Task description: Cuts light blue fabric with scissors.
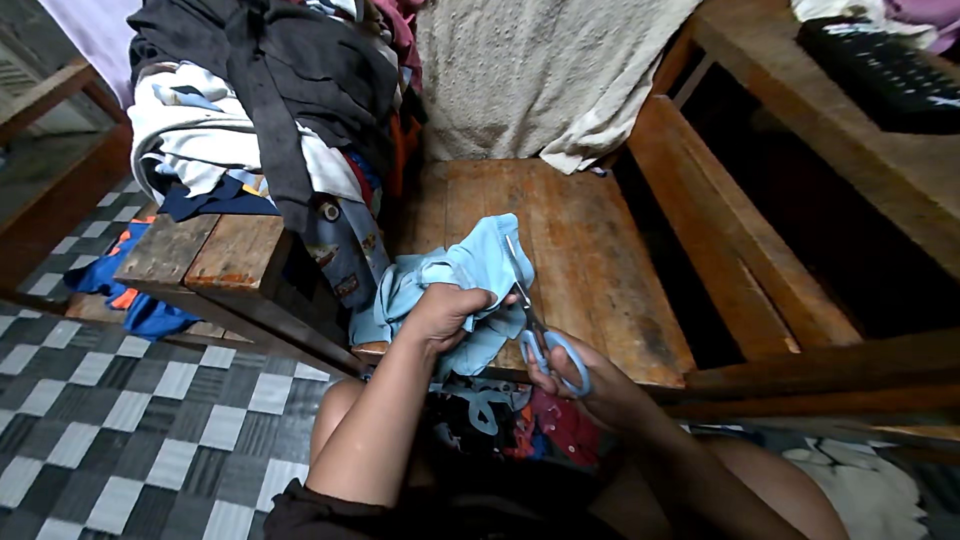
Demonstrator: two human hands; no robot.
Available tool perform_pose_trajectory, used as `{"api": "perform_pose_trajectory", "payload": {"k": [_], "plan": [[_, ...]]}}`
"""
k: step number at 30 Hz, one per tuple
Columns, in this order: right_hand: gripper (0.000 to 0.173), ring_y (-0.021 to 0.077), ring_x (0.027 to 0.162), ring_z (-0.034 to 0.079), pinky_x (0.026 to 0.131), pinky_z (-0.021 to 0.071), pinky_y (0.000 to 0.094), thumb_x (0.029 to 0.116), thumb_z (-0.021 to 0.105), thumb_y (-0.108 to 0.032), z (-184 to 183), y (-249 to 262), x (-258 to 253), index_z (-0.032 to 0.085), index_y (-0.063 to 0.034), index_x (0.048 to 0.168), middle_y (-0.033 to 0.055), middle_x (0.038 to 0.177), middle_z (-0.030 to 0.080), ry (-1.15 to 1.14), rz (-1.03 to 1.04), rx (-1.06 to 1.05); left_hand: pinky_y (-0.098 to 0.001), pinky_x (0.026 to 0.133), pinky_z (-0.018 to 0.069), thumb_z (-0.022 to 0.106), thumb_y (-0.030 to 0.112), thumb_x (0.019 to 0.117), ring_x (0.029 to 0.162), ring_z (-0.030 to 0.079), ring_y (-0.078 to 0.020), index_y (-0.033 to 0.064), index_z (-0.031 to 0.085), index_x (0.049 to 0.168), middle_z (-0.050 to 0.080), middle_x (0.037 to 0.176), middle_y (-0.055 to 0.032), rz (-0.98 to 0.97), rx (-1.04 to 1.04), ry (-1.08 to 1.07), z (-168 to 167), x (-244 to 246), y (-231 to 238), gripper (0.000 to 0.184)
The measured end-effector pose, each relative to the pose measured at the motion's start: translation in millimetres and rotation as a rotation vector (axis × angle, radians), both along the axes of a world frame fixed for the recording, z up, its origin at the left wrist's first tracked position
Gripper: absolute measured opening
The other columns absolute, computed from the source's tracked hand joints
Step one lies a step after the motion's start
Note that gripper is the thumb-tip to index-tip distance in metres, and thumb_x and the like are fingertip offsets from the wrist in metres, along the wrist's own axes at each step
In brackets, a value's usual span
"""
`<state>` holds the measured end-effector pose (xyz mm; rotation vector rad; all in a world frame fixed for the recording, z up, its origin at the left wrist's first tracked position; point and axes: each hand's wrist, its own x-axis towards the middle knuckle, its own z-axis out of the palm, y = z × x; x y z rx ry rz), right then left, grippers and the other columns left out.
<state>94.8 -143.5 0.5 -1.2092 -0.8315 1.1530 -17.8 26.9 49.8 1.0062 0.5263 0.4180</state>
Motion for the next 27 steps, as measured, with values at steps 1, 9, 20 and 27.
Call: {"api": "perform_pose_trajectory", "payload": {"k": [1, 9, 20, 27], "plan": [[0.047, -0.0065, 0.055, 0.047, 0.054, 0.0403, 0.0097, 0.0906, 0.066, -0.061, 0.7, 0.3, -0.7, 0.054, -0.0166, 0.101, -0.0160, 0.068, 0.052, 0.007, -0.016, -0.005, -0.0246, 0.074, 0.0594, 0.053, -0.016, 0.0842, 0.075, 0.072, -0.0098, 0.0022, 0.064, 0.086, 0.074, 0.078, -0.0043, 0.007, -0.001, 0.006, -0.3, 0.3, 0.5, 0.021], [0.032, -0.0062, 0.054, 0.050, 0.053, 0.0427, 0.0096, 0.0930, 0.069, -0.047, 6.3, 0.2, -2.8, 0.056, -0.0178, 0.097, -0.0157, 0.065, 0.053, 0.046, -0.063, -0.050, -0.0258, 0.076, 0.0599, 0.053, -0.016, 0.0818, 0.076, 0.072, -0.0098, 0.0027, 0.063, 0.089, 0.073, 0.080, -0.0033, 0.015, 0.016, -0.035, -1.5, 0.1, 4.0, 0.023], [0.045, -0.0063, 0.054, 0.048, 0.054, 0.0416, 0.0093, 0.0904, 0.068, -0.057, 4.0, 1.4, -1.5, 0.055, -0.0157, 0.102, -0.0154, 0.067, 0.054, 0.053, -0.062, 0.019, -0.0250, 0.079, 0.0598, 0.055, -0.015, 0.0798, 0.079, 0.072, -0.0083, 0.0036, 0.064, 0.090, 0.074, 0.082, -0.0017, -0.106, 0.052, -0.011, -5.1, -1.6, 1.7, 0.023], [0.044, -0.0058, 0.056, 0.049, 0.055, 0.0420, 0.0095, 0.0936, 0.064, -0.057, 4.1, 3.2, -3.9, 0.055, -0.0155, 0.104, -0.0148, 0.069, 0.055, 0.067, -0.112, 0.034, -0.0254, 0.079, 0.0597, 0.057, -0.014, 0.0802, 0.079, 0.072, -0.0076, 0.0036, 0.064, 0.092, 0.074, 0.082, -0.0005, -0.134, 0.083, 0.011, -5.8, -0.1, 0.9, 0.022]]}}
